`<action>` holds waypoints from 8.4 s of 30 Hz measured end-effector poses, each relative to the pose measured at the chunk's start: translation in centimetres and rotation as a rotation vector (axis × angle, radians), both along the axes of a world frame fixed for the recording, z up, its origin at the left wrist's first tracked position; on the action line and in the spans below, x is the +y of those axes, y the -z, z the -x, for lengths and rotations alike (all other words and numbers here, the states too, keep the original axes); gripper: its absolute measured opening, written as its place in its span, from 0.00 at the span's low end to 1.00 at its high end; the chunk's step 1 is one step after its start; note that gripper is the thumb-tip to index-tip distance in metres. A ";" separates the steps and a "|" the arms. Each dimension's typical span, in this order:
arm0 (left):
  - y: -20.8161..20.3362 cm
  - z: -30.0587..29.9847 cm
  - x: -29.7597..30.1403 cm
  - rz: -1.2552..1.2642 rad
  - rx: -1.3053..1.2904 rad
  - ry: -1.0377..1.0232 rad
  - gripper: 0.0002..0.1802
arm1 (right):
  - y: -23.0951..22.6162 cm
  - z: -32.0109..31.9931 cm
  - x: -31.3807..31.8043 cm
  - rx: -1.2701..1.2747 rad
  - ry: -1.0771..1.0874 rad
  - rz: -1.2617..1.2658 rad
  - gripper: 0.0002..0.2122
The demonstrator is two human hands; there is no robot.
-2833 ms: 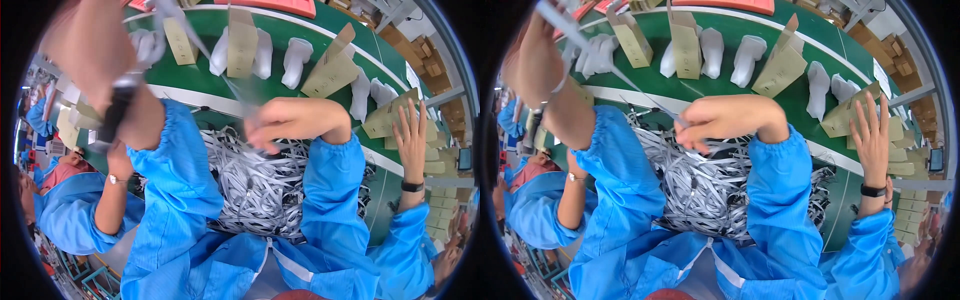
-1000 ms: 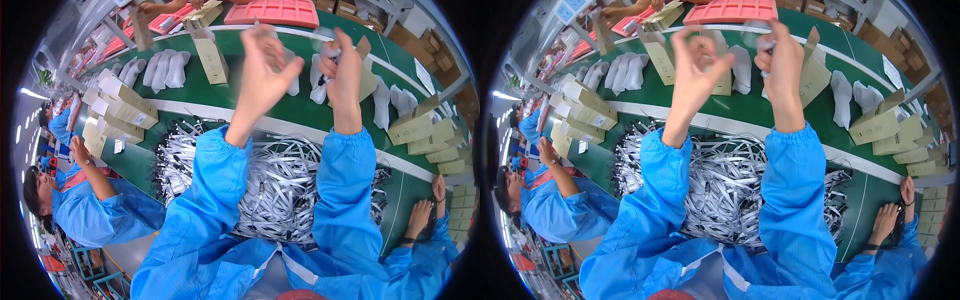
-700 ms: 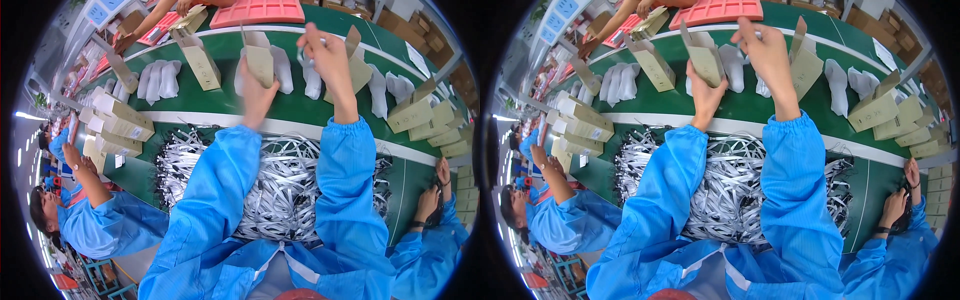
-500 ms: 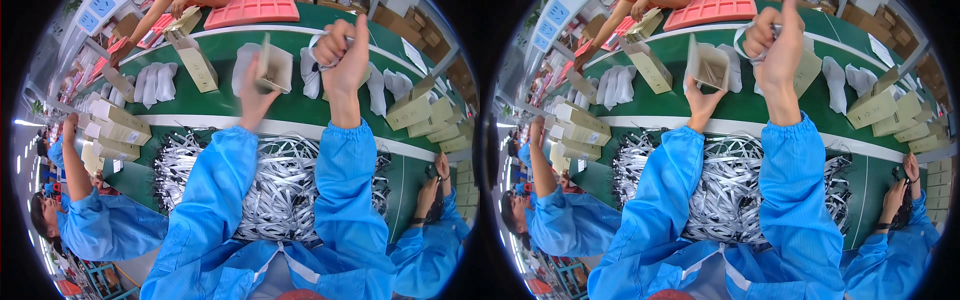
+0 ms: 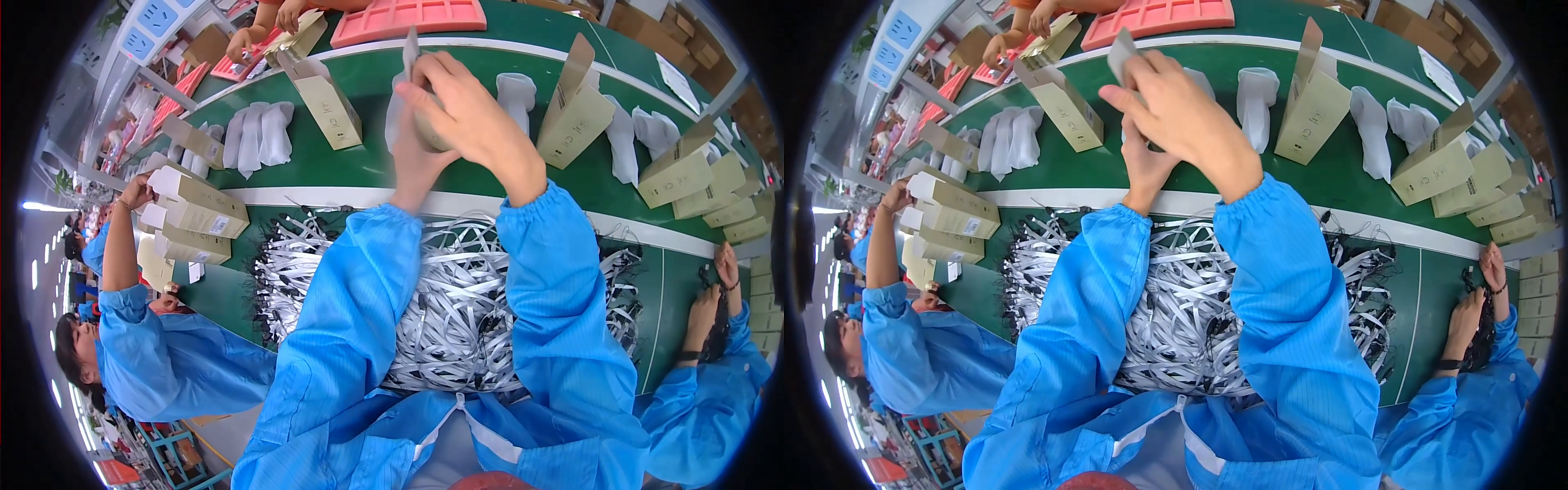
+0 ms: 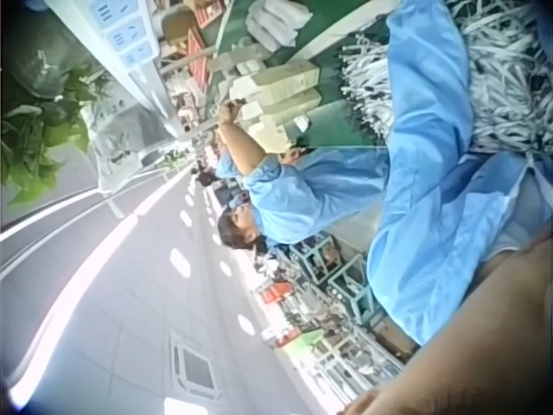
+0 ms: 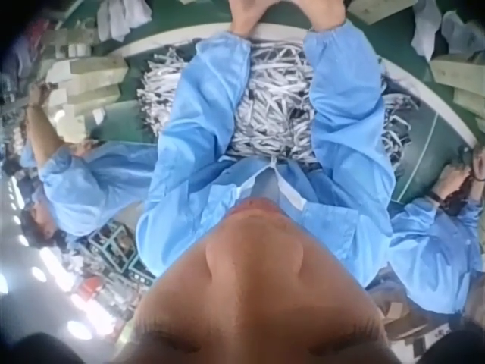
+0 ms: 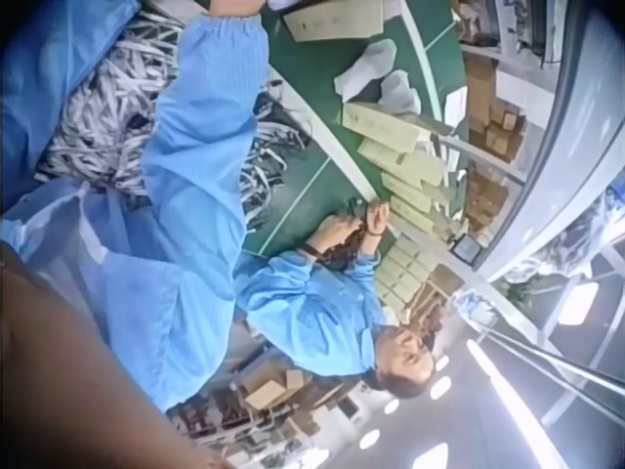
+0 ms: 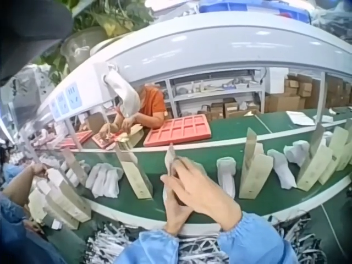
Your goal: The person places electronic components and white ribbon packing material into individual cardboard boxes by hand on an assembly line.
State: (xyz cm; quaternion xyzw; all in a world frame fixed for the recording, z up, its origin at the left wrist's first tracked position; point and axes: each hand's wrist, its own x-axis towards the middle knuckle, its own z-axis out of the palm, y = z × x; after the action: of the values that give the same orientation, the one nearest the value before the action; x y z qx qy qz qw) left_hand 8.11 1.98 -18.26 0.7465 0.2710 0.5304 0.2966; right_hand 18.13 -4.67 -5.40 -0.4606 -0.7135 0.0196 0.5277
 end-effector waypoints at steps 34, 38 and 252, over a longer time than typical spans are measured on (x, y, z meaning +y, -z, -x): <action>-3.9 1.8 -1.8 0.101 1.022 0.848 0.06 | -4.8 -1.8 -5.9 -0.175 0.300 0.112 0.26; -10.5 4.3 -3.0 0.163 0.770 0.710 0.05 | -4.5 -0.2 -6.1 0.017 0.084 -0.145 0.21; -17.0 6.9 -6.7 0.325 -0.123 0.451 0.19 | -4.9 8.0 -4.7 0.620 0.111 -0.276 0.15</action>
State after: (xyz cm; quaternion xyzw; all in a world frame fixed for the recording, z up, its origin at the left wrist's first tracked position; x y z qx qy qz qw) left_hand 1.23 -4.71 -1.27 0.6971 0.1610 0.4449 0.5387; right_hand 10.10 -9.33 -0.50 -0.3951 -0.4890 0.0331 0.7770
